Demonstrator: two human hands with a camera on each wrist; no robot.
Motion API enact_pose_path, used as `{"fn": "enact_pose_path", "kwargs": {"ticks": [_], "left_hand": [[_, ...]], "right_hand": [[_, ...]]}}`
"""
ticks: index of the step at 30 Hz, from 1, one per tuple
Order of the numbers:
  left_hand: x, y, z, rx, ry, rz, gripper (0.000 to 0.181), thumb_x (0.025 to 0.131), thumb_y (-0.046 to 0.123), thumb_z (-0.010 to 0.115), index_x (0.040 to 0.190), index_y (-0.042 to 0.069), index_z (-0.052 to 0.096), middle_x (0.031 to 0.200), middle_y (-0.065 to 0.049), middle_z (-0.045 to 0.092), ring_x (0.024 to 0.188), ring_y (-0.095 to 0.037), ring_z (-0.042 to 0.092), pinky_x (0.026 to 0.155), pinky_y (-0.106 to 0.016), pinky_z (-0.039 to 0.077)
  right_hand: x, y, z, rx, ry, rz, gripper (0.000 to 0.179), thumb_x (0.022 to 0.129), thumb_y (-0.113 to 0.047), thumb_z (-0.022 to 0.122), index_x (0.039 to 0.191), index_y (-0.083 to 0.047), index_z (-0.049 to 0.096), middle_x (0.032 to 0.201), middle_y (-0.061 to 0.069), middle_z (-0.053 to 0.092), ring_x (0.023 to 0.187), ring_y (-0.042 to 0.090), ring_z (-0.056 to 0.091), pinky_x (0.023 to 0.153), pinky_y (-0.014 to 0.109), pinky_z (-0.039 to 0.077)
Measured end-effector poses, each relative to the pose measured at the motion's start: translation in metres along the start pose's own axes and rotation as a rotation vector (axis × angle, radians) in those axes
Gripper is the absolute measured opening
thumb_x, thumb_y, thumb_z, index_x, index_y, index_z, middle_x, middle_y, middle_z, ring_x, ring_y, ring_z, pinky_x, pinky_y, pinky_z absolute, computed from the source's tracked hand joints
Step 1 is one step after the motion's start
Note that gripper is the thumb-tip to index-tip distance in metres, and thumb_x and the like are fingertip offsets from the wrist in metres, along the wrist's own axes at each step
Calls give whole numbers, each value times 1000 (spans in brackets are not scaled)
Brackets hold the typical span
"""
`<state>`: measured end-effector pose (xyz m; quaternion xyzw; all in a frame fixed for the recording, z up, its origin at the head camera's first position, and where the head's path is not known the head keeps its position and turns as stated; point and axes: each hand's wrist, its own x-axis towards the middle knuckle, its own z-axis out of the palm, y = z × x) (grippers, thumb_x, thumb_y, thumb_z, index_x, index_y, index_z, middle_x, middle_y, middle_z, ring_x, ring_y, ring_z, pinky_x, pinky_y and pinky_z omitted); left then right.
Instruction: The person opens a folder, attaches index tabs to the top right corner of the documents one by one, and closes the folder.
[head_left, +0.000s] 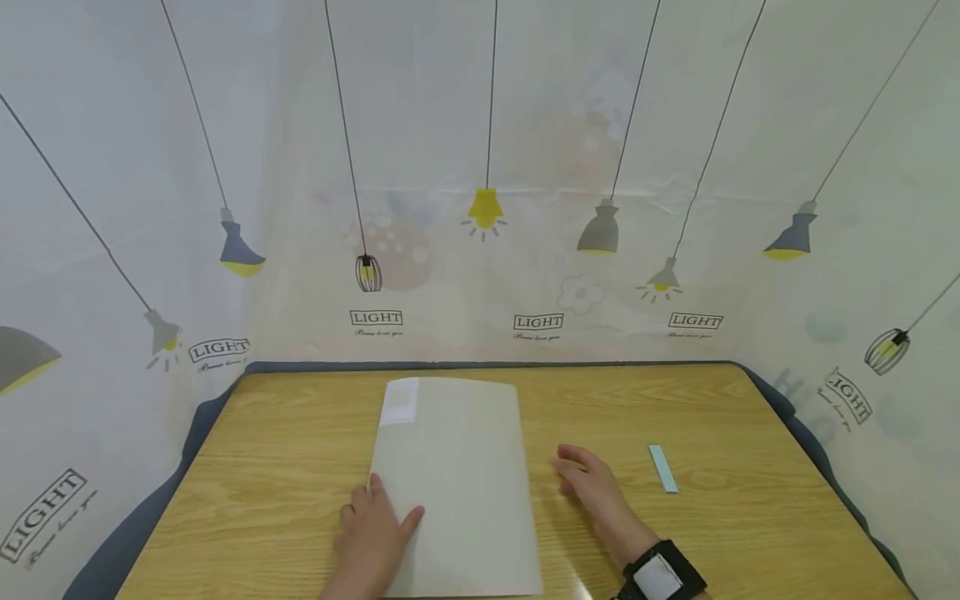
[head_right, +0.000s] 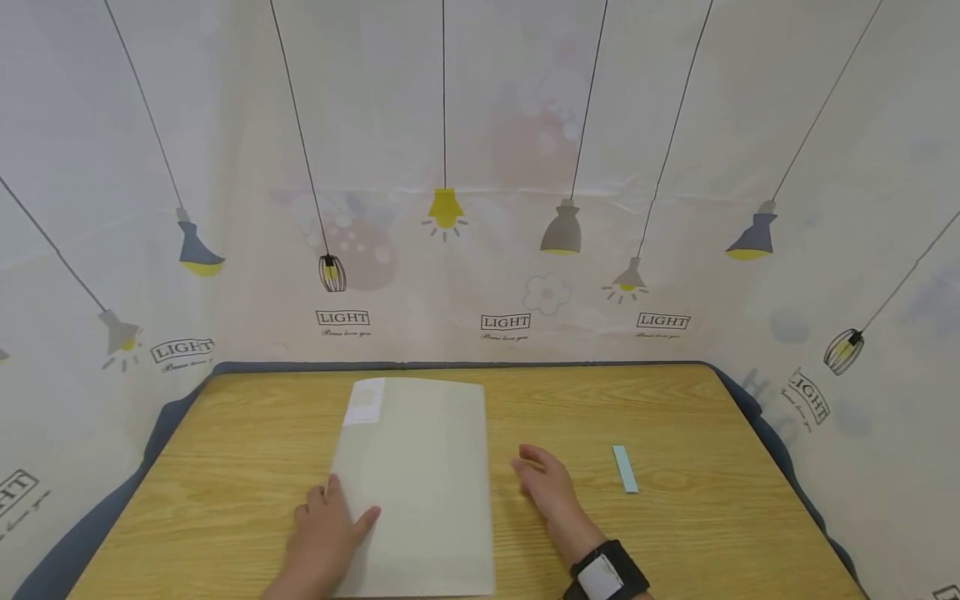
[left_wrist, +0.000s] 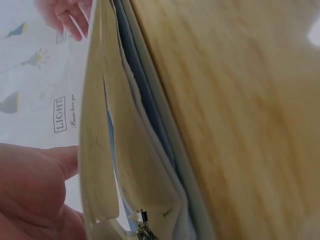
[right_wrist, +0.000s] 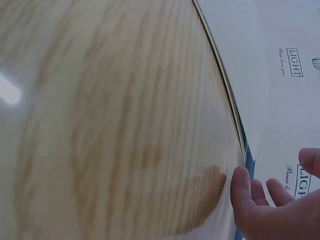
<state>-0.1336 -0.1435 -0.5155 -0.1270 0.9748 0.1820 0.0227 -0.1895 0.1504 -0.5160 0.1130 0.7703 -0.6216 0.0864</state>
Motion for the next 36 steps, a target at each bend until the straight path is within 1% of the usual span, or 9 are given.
{"fn": "enact_pose_path", "kwargs": {"ticks": [5, 11, 19, 21, 23, 27, 29, 33, 36], "left_hand": [[-4, 12, 3, 0, 12, 14, 93, 83, 52, 64, 141, -12, 28, 118, -30, 43, 94, -40, 47, 56, -46, 47], [-8, 27, 9, 26, 10, 52, 93, 83, 54, 64, 140, -12, 30, 117, -30, 44, 91, -37, 47, 57, -41, 46], [-16, 44, 19, -5, 28, 56, 93, 81, 54, 66, 140, -9, 33, 118, -27, 44, 96, -37, 47, 60, -48, 48], [-17, 47, 21, -6, 24, 50, 93, 81, 55, 65, 140, -9, 33, 118, -27, 43, 96, -36, 47, 59, -47, 48], [-17, 49, 20, -1, 6, 40, 93, 81, 55, 65, 141, -8, 33, 119, -27, 43, 96, -35, 46, 59, -46, 48], [-19, 53, 17, -5, -43, 34, 94, 81, 54, 65, 141, -9, 31, 122, -28, 41, 96, -35, 46, 58, -44, 47], [-20, 54, 15, -16, -54, 36, 94, 81, 54, 65, 142, -9, 31, 125, -29, 40, 98, -36, 46, 59, -45, 48], [-21, 54, 13, -25, -49, 47, 94, 82, 54, 65, 141, -10, 31, 126, -29, 39, 99, -37, 46, 60, -45, 48], [-22, 52, 13, -30, -33, 69, 94, 82, 54, 64, 141, -10, 31, 128, -30, 39, 100, -38, 46, 60, -46, 49]], "right_hand": [[1, 2, -4, -1, 0, -8, 44, 94, -18, 55, 133, 2, 49, 138, 21, 47, 116, 30, 52, 87, 36, 50], [-1, 2, -11, 4, 7, 1, 44, 95, -18, 55, 133, 2, 48, 138, 22, 47, 115, 27, 53, 87, 35, 50], [-1, 3, -19, -16, 26, 3, 45, 95, -19, 56, 133, 3, 48, 137, 22, 47, 112, 27, 55, 87, 34, 50], [0, 5, -21, -21, 24, 2, 46, 95, -21, 55, 134, 3, 47, 138, 23, 46, 112, 28, 55, 88, 35, 50], [1, 6, -24, -23, 22, 6, 47, 95, -21, 55, 134, 2, 46, 138, 22, 46, 113, 29, 54, 89, 36, 49], [2, 5, -29, -40, 27, 16, 46, 96, -21, 53, 136, 0, 45, 139, 21, 45, 113, 29, 54, 91, 37, 48], [1, 4, -31, -48, 28, 15, 46, 96, -21, 52, 136, 0, 45, 139, 20, 45, 114, 29, 54, 92, 37, 47], [0, 4, -33, -56, 26, 0, 46, 96, -21, 52, 136, 1, 44, 139, 21, 45, 116, 30, 53, 93, 38, 47], [0, 4, -34, -52, 23, 1, 46, 97, -21, 52, 137, 1, 44, 140, 21, 44, 117, 30, 52, 93, 38, 47]]}}
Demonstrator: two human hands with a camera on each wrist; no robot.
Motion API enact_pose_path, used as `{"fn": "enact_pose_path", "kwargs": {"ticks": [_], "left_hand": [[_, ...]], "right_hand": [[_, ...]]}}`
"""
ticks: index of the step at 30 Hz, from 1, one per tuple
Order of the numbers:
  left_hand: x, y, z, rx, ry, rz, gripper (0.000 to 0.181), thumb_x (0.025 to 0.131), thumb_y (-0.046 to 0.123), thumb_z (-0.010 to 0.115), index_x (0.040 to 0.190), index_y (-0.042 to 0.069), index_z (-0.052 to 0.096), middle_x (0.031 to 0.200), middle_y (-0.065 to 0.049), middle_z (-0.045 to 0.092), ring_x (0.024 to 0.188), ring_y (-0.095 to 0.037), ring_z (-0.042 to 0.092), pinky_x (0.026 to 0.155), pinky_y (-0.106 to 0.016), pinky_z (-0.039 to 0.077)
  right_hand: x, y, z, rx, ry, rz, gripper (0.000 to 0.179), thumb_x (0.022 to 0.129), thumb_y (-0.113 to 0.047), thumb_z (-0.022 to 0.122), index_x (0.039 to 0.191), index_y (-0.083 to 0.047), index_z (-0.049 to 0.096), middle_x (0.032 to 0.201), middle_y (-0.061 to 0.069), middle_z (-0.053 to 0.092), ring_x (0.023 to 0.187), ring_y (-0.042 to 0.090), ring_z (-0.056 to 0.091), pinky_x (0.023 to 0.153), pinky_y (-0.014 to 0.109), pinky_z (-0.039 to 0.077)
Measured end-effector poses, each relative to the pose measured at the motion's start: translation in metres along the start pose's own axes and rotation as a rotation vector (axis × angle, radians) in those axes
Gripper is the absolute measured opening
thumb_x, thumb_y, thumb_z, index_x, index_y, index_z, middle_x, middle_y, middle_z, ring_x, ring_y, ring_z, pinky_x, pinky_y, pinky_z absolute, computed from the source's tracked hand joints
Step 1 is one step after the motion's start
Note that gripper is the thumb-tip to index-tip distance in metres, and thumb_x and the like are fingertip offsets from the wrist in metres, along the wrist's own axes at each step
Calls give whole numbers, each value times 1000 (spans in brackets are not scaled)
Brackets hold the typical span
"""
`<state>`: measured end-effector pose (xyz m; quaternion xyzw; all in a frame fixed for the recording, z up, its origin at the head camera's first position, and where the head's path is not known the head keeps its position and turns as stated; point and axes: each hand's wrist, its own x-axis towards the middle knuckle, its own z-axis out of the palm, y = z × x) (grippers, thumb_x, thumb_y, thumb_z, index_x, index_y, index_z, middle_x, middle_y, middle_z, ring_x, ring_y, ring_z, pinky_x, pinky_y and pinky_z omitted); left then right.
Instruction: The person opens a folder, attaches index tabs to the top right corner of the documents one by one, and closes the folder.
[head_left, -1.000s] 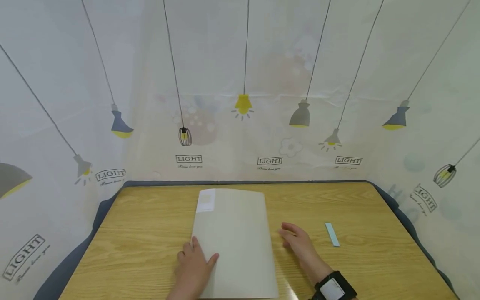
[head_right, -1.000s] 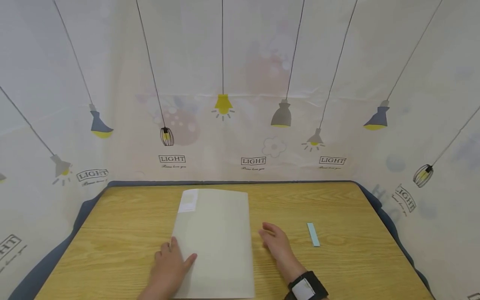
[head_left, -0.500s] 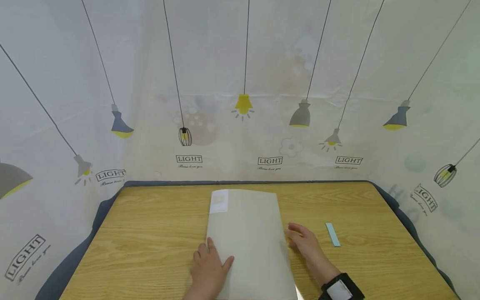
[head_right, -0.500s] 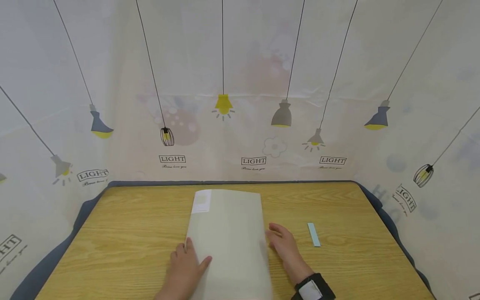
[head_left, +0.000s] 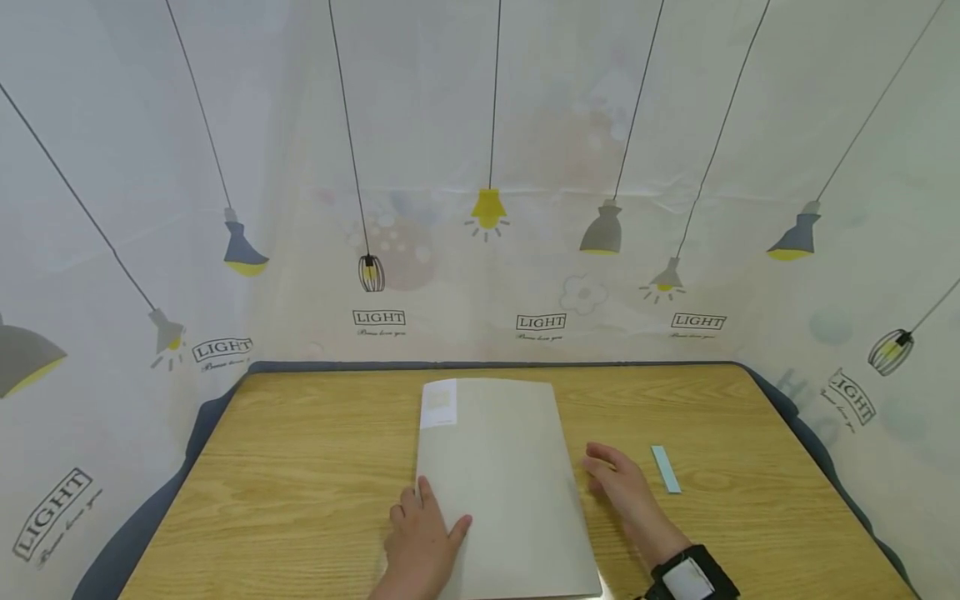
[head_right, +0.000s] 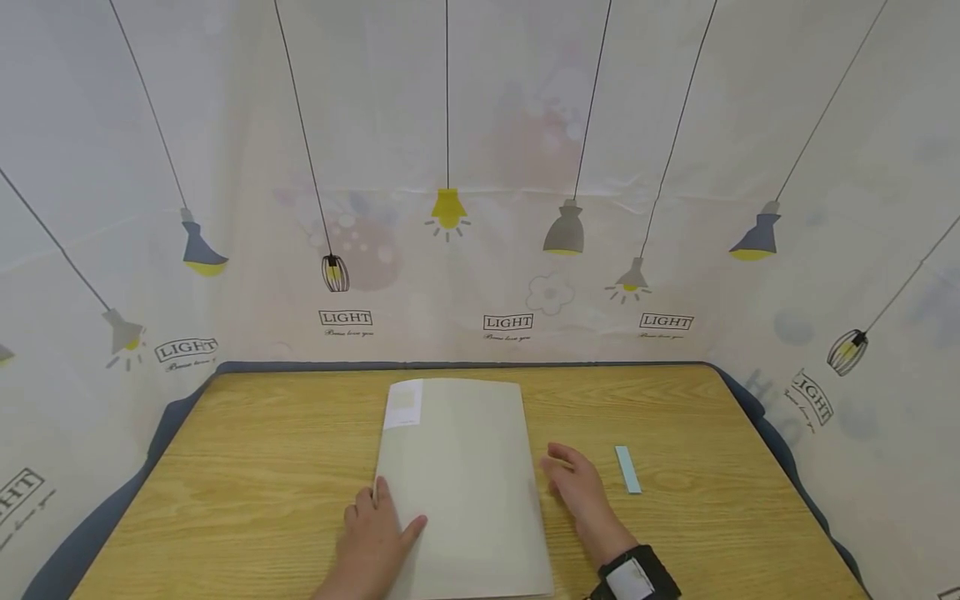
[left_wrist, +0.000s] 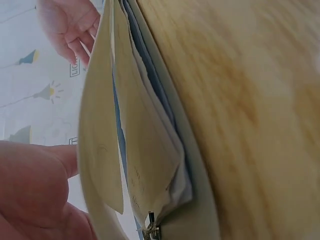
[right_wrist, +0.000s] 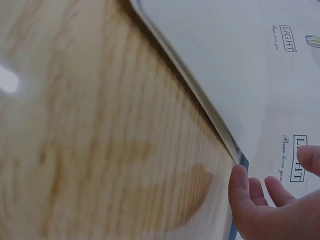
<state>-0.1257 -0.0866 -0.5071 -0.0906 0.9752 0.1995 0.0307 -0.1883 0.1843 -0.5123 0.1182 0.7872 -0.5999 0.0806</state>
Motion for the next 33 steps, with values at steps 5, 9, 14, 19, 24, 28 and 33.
{"fn": "enact_pose_path", "kwargs": {"ticks": [5, 9, 14, 19, 24, 28, 33], "left_hand": [[-2, -4, 2, -22, 28, 45, 95, 80, 54, 66, 141, -10, 30, 135, -31, 35, 111, -43, 45, 69, -53, 50], [-6, -6, 0, -22, 28, 164, 98, 77, 56, 69, 143, -5, 29, 143, -31, 29, 125, -50, 35, 86, -61, 44], [-16, -3, -5, 23, -48, 391, 102, 72, 64, 68, 147, 7, 28, 150, -25, 25, 134, -52, 25, 93, -67, 35], [-26, -1, -1, 186, -20, 594, 110, 61, 66, 75, 146, 13, 30, 149, -22, 28, 133, -47, 30, 92, -61, 41], [-30, 0, 10, 306, 82, 670, 98, 61, 54, 79, 142, 16, 40, 145, -20, 35, 130, -43, 37, 88, -56, 46], [-31, -2, 17, 360, 160, 674, 87, 65, 53, 77, 138, 18, 47, 142, -17, 42, 126, -40, 43, 85, -51, 48], [-33, -3, 16, 403, 152, 657, 98, 59, 71, 71, 139, 19, 47, 144, -16, 41, 127, -39, 42, 89, -51, 46]], "right_hand": [[0, -2, -3, 8, 0, 17, 46, 96, -21, 51, 138, -1, 44, 141, 19, 43, 116, 30, 53, 95, 40, 46], [-1, -2, -8, 6, 4, 22, 46, 97, -22, 51, 138, -3, 43, 142, 18, 42, 118, 31, 52, 98, 42, 43], [-1, -2, -10, 17, 18, 12, 45, 97, -21, 50, 138, -1, 43, 141, 19, 43, 121, 30, 49, 97, 40, 45], [-1, -1, -12, 28, 28, 0, 45, 97, -21, 50, 137, 0, 44, 140, 20, 43, 121, 31, 49, 96, 40, 46], [-1, -1, -14, 36, 17, -15, 46, 98, -22, 49, 138, 0, 43, 141, 20, 42, 124, 32, 46, 98, 41, 45], [-2, -1, -15, 42, 17, -20, 46, 98, -20, 49, 138, 1, 42, 141, 21, 42, 125, 32, 45, 97, 40, 46], [-3, 0, -17, 36, 24, -20, 46, 98, -19, 50, 138, 2, 42, 141, 23, 42, 124, 31, 46, 93, 36, 49]]}}
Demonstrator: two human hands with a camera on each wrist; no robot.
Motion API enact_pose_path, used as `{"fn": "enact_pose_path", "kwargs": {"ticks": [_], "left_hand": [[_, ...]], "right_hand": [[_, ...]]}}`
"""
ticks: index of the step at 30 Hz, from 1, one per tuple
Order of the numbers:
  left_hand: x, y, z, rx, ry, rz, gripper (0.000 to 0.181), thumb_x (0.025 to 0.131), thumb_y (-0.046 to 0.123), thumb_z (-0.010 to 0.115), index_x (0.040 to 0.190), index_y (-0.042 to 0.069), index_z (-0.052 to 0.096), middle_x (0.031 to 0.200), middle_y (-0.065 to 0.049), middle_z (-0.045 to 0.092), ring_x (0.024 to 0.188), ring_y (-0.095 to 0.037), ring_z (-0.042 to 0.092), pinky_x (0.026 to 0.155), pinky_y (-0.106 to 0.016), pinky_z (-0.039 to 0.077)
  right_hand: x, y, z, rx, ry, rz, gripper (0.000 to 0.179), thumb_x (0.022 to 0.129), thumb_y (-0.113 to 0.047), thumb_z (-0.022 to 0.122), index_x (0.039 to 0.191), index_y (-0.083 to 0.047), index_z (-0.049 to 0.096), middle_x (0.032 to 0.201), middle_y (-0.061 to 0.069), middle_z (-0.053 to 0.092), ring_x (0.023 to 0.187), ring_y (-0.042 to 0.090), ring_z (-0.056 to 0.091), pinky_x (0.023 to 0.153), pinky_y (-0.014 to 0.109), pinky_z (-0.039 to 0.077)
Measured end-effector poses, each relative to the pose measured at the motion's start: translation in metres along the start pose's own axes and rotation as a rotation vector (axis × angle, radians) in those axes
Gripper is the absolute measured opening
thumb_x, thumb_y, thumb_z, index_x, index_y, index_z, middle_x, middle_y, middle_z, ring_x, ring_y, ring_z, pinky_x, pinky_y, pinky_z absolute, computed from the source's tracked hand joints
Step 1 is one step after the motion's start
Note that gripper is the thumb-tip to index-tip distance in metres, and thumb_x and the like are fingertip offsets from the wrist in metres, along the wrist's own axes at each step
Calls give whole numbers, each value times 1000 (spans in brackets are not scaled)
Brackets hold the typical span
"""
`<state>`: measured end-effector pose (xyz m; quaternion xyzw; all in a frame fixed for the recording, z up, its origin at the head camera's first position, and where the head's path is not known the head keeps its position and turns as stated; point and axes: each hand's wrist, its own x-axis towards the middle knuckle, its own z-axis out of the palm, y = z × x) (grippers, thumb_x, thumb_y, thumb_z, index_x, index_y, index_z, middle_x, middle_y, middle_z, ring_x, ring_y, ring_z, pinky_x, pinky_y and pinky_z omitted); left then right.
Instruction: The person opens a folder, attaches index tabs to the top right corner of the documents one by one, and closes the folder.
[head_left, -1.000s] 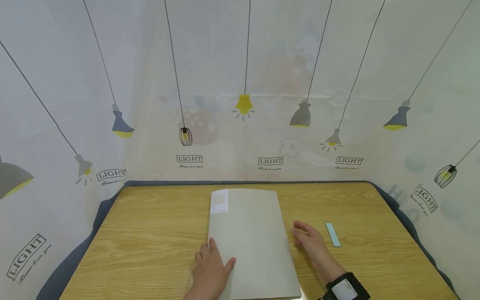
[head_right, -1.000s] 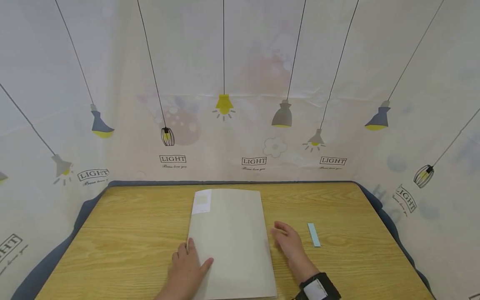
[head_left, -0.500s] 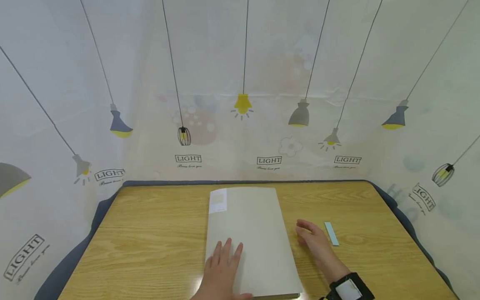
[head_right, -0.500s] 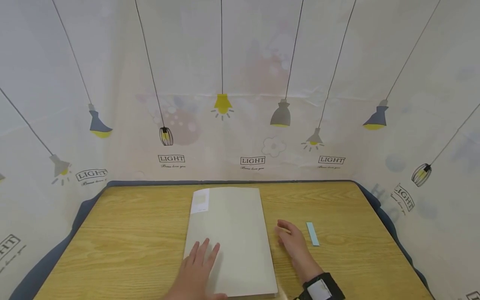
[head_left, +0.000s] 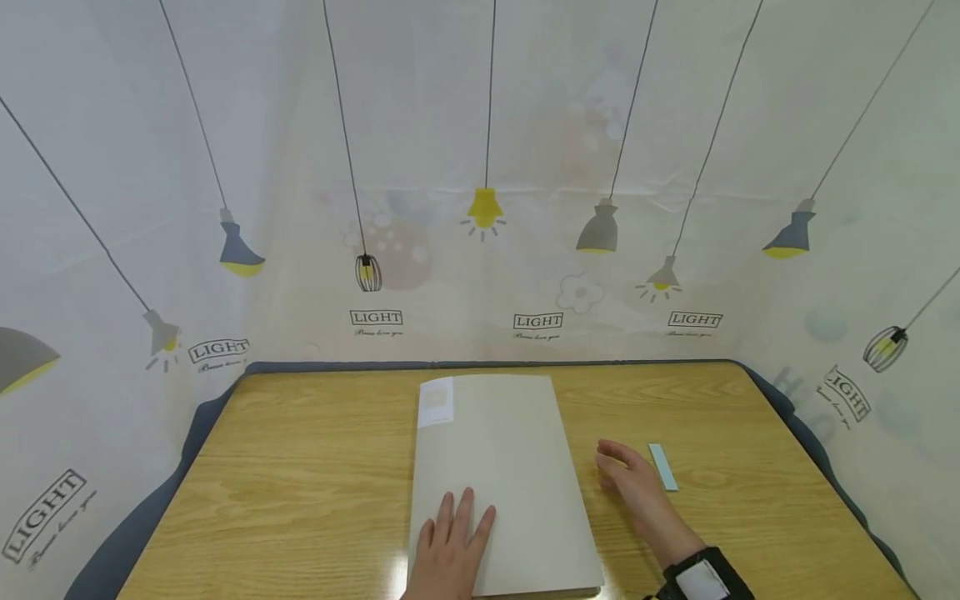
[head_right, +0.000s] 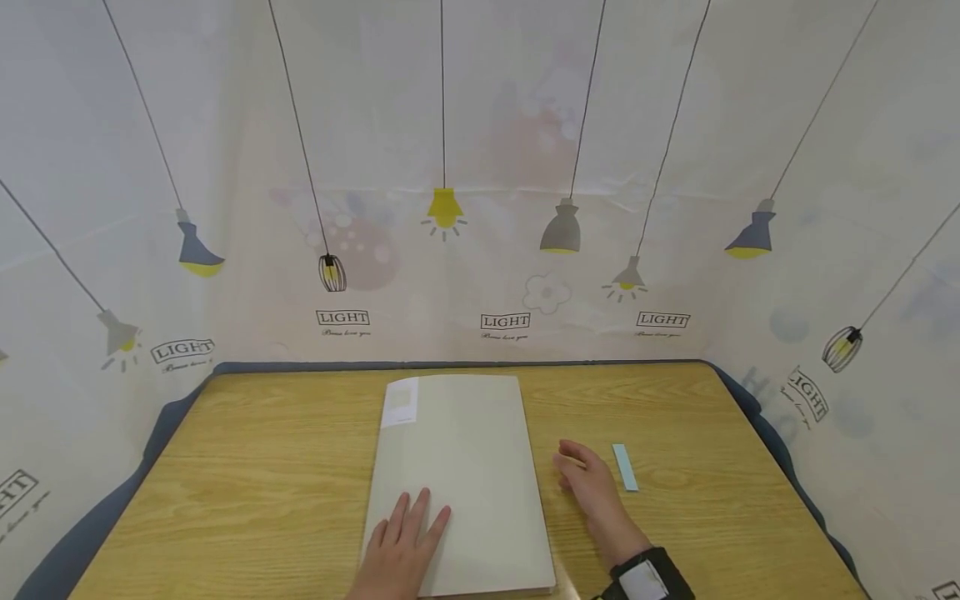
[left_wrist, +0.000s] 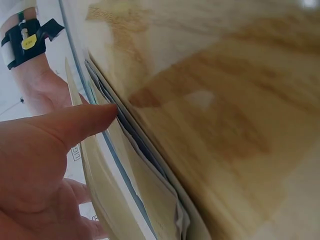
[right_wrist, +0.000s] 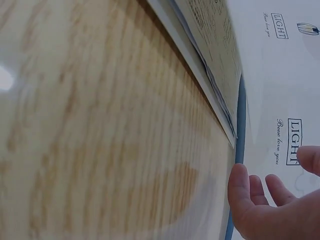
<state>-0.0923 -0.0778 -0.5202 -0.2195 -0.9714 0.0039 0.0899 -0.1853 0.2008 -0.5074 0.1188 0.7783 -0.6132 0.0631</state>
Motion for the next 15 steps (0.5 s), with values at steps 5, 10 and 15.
{"fn": "enact_pose_path", "kwargs": {"ticks": [5, 10, 15], "left_hand": [[-2, 0, -2, -4, -52, 12, 100, 59, 72, 70, 140, 20, 44, 147, -16, 37, 130, -40, 40, 91, -52, 45], [-3, -1, -4, -102, -116, 21, 94, 66, 60, 74, 143, 16, 40, 149, -19, 32, 132, -43, 35, 91, -57, 44], [-7, -6, -8, -209, -104, 20, 93, 72, 62, 66, 144, 14, 35, 149, -22, 31, 132, -46, 34, 88, -58, 46]], "right_hand": [[0, 1, -2, -2, -7, 6, 46, 98, -19, 49, 138, 2, 41, 142, 22, 42, 125, 32, 46, 92, 36, 49], [1, 2, -3, 6, -10, 12, 46, 98, -20, 50, 138, 1, 42, 141, 21, 42, 125, 31, 46, 90, 33, 50], [2, 2, -4, 19, -13, 4, 46, 98, -20, 50, 138, 1, 42, 141, 21, 43, 124, 29, 46, 88, 30, 50]]}}
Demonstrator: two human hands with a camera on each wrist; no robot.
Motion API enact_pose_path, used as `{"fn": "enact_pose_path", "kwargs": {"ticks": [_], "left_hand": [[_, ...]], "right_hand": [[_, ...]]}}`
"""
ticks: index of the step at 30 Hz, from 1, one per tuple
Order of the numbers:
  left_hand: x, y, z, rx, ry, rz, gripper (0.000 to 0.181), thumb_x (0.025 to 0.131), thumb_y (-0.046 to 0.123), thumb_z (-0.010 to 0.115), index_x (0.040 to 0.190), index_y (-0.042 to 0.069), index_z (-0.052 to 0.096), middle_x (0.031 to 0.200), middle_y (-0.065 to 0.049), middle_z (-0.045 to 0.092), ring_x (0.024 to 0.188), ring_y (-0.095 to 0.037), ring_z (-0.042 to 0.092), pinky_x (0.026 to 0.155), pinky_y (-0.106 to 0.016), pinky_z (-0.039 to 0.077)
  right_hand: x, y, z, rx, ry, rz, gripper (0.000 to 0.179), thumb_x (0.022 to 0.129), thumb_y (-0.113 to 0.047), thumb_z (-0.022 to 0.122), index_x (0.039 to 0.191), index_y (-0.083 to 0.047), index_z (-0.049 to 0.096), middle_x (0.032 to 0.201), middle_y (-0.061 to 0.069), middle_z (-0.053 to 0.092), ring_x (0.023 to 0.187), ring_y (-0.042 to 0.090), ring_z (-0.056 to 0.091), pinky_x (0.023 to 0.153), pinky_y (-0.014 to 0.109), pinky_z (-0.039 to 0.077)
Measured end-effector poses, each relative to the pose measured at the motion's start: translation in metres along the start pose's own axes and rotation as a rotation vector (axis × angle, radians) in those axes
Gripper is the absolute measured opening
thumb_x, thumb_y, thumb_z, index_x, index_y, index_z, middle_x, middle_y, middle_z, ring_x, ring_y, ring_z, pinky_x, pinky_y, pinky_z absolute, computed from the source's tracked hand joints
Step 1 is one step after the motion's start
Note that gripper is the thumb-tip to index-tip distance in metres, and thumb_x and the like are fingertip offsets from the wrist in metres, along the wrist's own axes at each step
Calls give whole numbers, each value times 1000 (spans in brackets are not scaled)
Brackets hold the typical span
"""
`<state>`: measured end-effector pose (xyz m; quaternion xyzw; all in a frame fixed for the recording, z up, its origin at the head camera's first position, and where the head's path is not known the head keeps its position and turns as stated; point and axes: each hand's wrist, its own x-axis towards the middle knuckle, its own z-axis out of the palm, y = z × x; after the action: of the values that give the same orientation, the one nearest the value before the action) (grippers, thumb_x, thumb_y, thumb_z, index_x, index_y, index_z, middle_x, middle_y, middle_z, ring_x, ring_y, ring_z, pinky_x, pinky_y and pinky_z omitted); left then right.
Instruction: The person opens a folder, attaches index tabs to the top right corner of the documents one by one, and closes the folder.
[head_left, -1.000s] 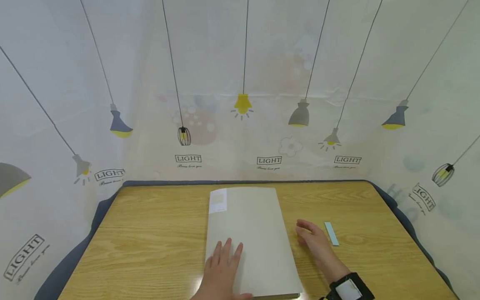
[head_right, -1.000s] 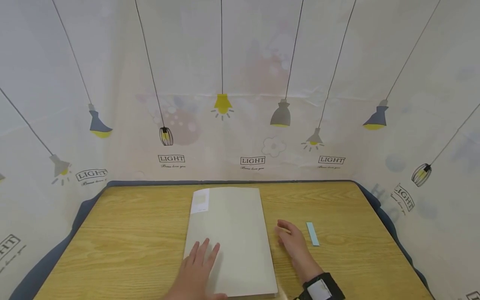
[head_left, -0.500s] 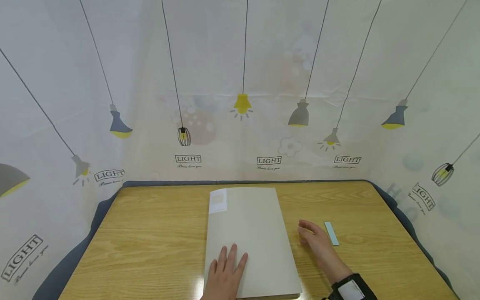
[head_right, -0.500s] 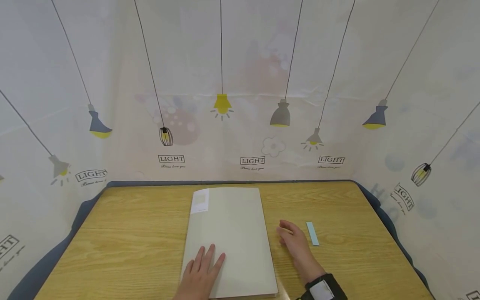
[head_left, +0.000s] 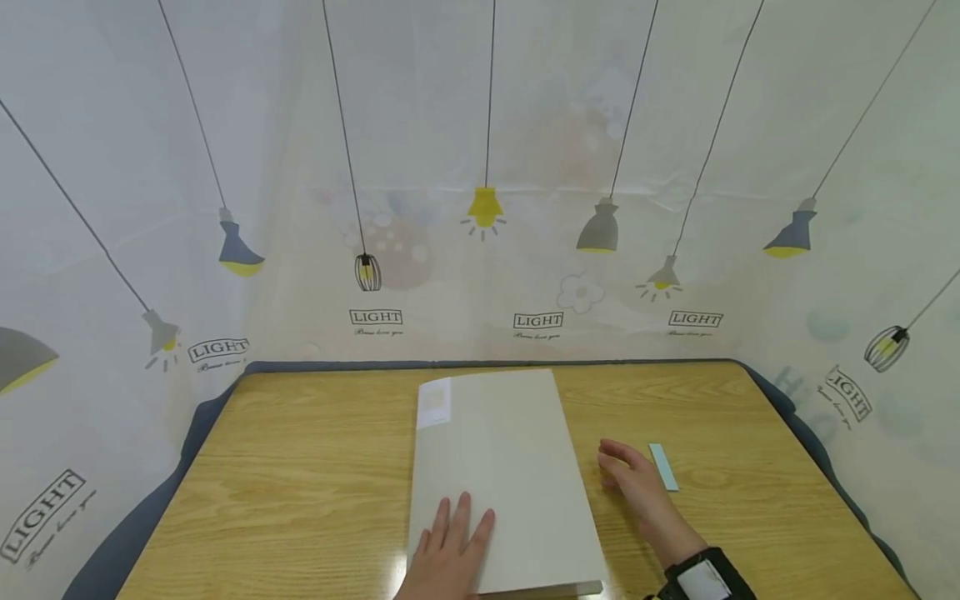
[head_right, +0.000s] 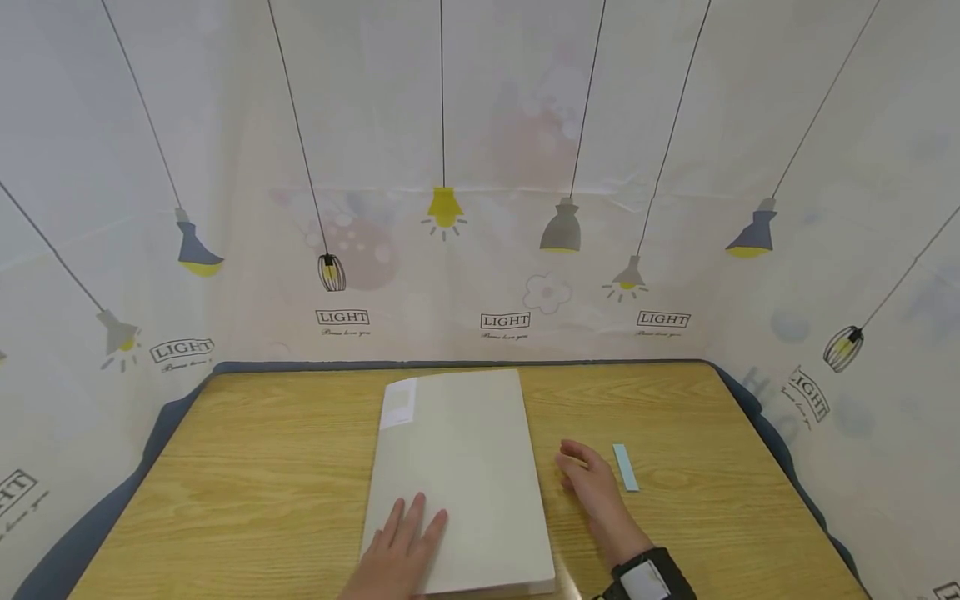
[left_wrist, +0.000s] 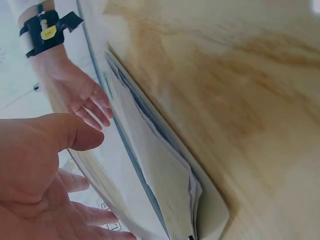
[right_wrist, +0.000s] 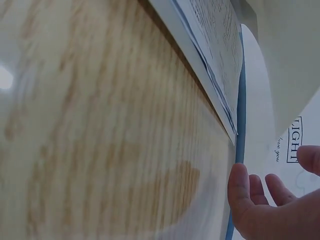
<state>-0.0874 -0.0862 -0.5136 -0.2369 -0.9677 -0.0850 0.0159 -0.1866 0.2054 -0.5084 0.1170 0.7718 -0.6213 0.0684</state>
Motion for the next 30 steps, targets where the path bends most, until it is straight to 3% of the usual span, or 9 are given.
{"fn": "enact_pose_path", "kwargs": {"ticks": [5, 10, 12, 15, 20, 24, 30], "left_hand": [[-3, -1, -4, 9, 46, 13, 91, 71, 61, 67, 142, 12, 39, 146, -23, 36, 129, -45, 39, 83, -54, 50], [-3, -1, -6, -19, -7, -2, 96, 72, 77, 52, 142, 13, 40, 148, -22, 34, 132, -46, 36, 87, -56, 48], [-4, -1, -5, -35, -20, -1, 95, 74, 76, 51, 143, 12, 38, 148, -23, 32, 132, -46, 34, 87, -57, 47], [-4, -2, -2, -58, 15, 5, 90, 77, 69, 53, 143, 10, 37, 148, -24, 31, 132, -48, 34, 86, -58, 47], [-7, -5, 5, -101, 166, 35, 85, 80, 60, 56, 141, 5, 37, 145, -28, 34, 127, -51, 38, 77, -58, 51], [-9, -8, 8, -175, 274, 44, 85, 75, 53, 65, 139, 4, 40, 142, -29, 36, 123, -54, 41, 74, -60, 50], [-10, -11, 12, -182, 423, 83, 80, 70, 43, 68, 135, 3, 44, 135, -29, 44, 115, -53, 48, 75, -58, 51]], "right_hand": [[-1, 0, 0, -1, -9, 2, 46, 99, -21, 49, 139, 1, 41, 142, 22, 42, 125, 30, 45, 91, 34, 49], [-1, -1, 1, -7, -5, 3, 46, 99, -21, 49, 139, 1, 41, 142, 22, 42, 125, 30, 46, 91, 33, 49], [0, -1, 1, -9, -2, 2, 46, 98, -20, 50, 138, 1, 42, 142, 21, 43, 123, 29, 47, 89, 31, 50], [0, -1, 2, -38, 4, -8, 45, 98, -20, 51, 138, 1, 43, 140, 21, 44, 121, 27, 49, 87, 28, 50], [-3, -1, 5, -192, -89, -97, 42, 95, -16, 55, 131, 3, 50, 132, 24, 50, 113, 31, 55, 81, 31, 50], [-6, 1, 10, -405, -202, -264, 36, 89, -13, 64, 119, 5, 59, 119, 24, 58, 103, 34, 60, 81, 38, 51], [-5, 3, 20, -665, -291, -452, 30, 86, -23, 68, 111, -5, 68, 120, 15, 59, 114, 36, 55, 94, 51, 44]]}}
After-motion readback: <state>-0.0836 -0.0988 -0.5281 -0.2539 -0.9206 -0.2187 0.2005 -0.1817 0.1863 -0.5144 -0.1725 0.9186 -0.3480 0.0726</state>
